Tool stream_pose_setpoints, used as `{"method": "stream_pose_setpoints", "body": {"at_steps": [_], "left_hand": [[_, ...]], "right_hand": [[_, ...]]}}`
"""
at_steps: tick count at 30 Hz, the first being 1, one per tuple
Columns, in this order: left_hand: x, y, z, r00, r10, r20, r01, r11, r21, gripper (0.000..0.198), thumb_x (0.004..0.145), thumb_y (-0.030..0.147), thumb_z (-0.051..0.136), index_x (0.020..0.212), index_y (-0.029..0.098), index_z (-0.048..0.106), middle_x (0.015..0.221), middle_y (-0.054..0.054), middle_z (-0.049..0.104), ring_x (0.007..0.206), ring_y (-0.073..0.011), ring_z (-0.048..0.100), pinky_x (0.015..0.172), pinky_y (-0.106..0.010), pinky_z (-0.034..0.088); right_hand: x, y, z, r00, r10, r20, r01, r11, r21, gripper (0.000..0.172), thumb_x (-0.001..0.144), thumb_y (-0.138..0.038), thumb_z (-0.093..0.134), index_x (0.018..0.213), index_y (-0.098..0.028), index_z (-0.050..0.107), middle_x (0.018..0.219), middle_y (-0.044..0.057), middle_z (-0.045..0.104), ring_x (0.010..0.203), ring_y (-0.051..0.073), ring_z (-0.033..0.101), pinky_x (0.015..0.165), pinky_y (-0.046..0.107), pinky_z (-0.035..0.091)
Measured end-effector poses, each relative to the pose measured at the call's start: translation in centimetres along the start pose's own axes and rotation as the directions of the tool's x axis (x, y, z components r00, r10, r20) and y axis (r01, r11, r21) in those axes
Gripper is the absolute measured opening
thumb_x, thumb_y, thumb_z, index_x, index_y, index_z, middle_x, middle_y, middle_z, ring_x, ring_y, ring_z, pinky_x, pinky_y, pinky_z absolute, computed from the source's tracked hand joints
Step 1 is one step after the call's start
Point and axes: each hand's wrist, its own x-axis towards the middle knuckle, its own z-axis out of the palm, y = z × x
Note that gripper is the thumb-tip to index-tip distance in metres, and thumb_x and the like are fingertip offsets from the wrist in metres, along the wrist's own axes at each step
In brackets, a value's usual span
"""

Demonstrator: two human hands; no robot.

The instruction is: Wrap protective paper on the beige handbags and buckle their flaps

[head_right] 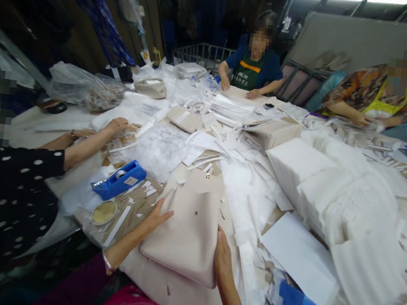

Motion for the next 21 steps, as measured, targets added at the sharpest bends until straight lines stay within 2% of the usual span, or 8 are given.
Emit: {"method": "stream_pose_setpoints", "body": {"at_steps": [3,7,11,14,16,18,20,21], "left_hand": [[1.1,1.0,0.5,0.984,0.079,-0.158,-0.049,0.981,0.186,0.062,0.076,0.040,0.060,0.129,0.016,0.038,0.132,-0.016,0.044,0.127,-0.0288,0.038,0.105,-0.044,0.033],[1.7,2.6,1.4,0.925,0.258,-0.278,-0.092,0.864,0.495,0.038,0.075,0.045,0.062,0.100,0.019,0.051,0.108,-0.010,0.051,0.111,-0.0284,0.045,0.094,-0.044,0.039],[2.4,3.9,2.0,0.938,0.221,-0.269,0.002,0.769,0.639,0.034,0.075,0.048,0.061,0.086,0.018,0.051,0.099,-0.011,0.053,0.105,-0.0295,0.045,0.085,-0.041,0.041],[3.4,4.4,1.7,0.968,0.163,-0.193,0.004,0.753,0.658,0.025,0.078,0.041,0.058,0.077,0.018,0.050,0.091,-0.009,0.054,0.101,-0.0281,0.047,0.083,-0.040,0.040],[4.0,4.6,1.2,0.981,0.131,-0.142,-0.010,0.767,0.641,0.019,0.079,0.035,0.056,0.072,0.018,0.048,0.085,-0.008,0.054,0.097,-0.0266,0.049,0.081,-0.039,0.040],[4.4,4.8,0.7,0.987,0.116,-0.110,-0.026,0.797,0.603,0.016,0.078,0.028,0.055,0.068,0.019,0.046,0.079,-0.006,0.053,0.091,-0.0240,0.051,0.078,-0.037,0.040],[4.5,5.0,0.1,0.989,0.123,-0.084,-0.059,0.840,0.540,0.017,0.076,0.023,0.055,0.065,0.020,0.043,0.073,-0.003,0.051,0.084,-0.0209,0.051,0.076,-0.034,0.040],[4.5,4.9,-0.1,0.988,0.136,-0.068,-0.084,0.862,0.500,0.018,0.075,0.021,0.055,0.063,0.020,0.041,0.071,-0.002,0.050,0.081,-0.0196,0.050,0.075,-0.033,0.040]], "right_hand": [[0.3,-0.4,-0.4,0.997,0.066,-0.038,-0.065,0.997,0.029,0.057,0.082,-0.056,0.046,0.125,-0.020,0.056,0.129,0.009,0.056,0.120,0.025,0.050,0.102,0.039,0.038],[1.9,-0.1,-1.0,0.986,0.168,0.003,-0.167,0.973,0.158,0.053,0.074,-0.048,0.056,0.117,-0.016,0.060,0.110,0.011,0.066,0.093,0.024,0.062,0.079,0.036,0.051],[3.8,0.7,-0.4,0.984,0.165,0.070,-0.177,0.958,0.225,0.041,0.068,-0.034,0.058,0.105,-0.016,0.064,0.099,0.008,0.068,0.085,0.023,0.062,0.077,0.035,0.050],[4.9,0.7,-0.4,0.981,0.193,-0.033,-0.189,0.978,0.092,0.044,0.067,-0.029,0.054,0.107,-0.014,0.061,0.096,0.010,0.066,0.082,0.024,0.061,0.075,0.038,0.051],[5.8,-0.1,-0.6,0.977,0.041,-0.208,-0.065,0.992,-0.108,0.047,0.071,-0.027,0.050,0.115,-0.012,0.056,0.105,0.014,0.060,0.091,0.026,0.059,0.081,0.042,0.048],[7.0,-1.9,-0.4,0.928,-0.258,-0.269,0.156,0.924,-0.350,0.050,0.075,-0.023,0.045,0.123,-0.013,0.051,0.118,0.015,0.053,0.108,0.028,0.051,0.093,0.046,0.042],[8.6,-4.3,0.8,0.869,-0.488,-0.086,0.385,0.774,-0.502,0.052,0.077,-0.017,0.043,0.129,-0.015,0.046,0.125,0.014,0.048,0.118,0.027,0.042,0.099,0.045,0.037],[9.5,-5.6,1.8,0.845,-0.532,0.061,0.479,0.701,-0.528,0.053,0.077,-0.015,0.044,0.131,-0.017,0.045,0.126,0.014,0.047,0.118,0.027,0.042,0.099,0.044,0.037]]}}
